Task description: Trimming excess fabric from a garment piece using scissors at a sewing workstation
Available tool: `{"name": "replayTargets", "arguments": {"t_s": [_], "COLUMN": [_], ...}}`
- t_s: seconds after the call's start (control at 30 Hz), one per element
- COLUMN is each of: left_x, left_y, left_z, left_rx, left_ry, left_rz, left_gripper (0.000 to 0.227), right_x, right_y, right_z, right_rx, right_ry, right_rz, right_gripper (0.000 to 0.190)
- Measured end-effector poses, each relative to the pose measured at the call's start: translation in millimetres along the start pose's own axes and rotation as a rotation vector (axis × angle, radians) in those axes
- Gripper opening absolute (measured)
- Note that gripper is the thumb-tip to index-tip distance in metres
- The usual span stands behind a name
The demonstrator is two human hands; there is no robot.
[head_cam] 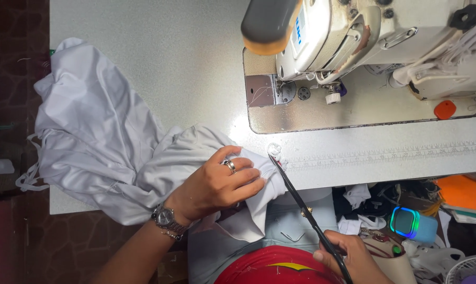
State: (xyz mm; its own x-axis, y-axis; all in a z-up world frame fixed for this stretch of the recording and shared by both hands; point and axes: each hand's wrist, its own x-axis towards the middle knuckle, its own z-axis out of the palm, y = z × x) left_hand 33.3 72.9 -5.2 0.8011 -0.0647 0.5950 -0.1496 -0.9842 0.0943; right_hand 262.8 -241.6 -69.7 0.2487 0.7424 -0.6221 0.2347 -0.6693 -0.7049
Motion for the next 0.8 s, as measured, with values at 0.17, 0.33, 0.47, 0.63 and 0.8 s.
{"name": "replayTargets", "arguments": {"t_s": [0.17,0.33,0.47,0.63,0.8], "left_x": [4,4,6,2,4], "left_y": [-1,-3,-4,-5,-6], "left_z": [-2,-2,-2,2,-1], "left_rx": [-0.053,-0.079,-0.107,-0.100,-0.100], "left_ry": [0.028,0.014,0.016,-0.005,-0.026], "left_rz": [-0.016,-0.019,-0.047,-0.068,-0.079], "left_gripper": [0.017,0.016,0.016,0.021,0.022], "right_x": [1,2,1,0,1], "right_y": [-15,-11,-12,-11,-4], "right_z": [-5,-8,-10,-15,-15], "right_rx": [-0.004,0.018,0.060,0.051,0.044], "right_ry": [-0.086,-0.109,-0.128,-0.134,-0.143], "right_rz": [0.034,-0.014,-0.003,-0.010,-0.043], "right_gripper": [0.049,0.049,0.047,0.050,0.048]}}
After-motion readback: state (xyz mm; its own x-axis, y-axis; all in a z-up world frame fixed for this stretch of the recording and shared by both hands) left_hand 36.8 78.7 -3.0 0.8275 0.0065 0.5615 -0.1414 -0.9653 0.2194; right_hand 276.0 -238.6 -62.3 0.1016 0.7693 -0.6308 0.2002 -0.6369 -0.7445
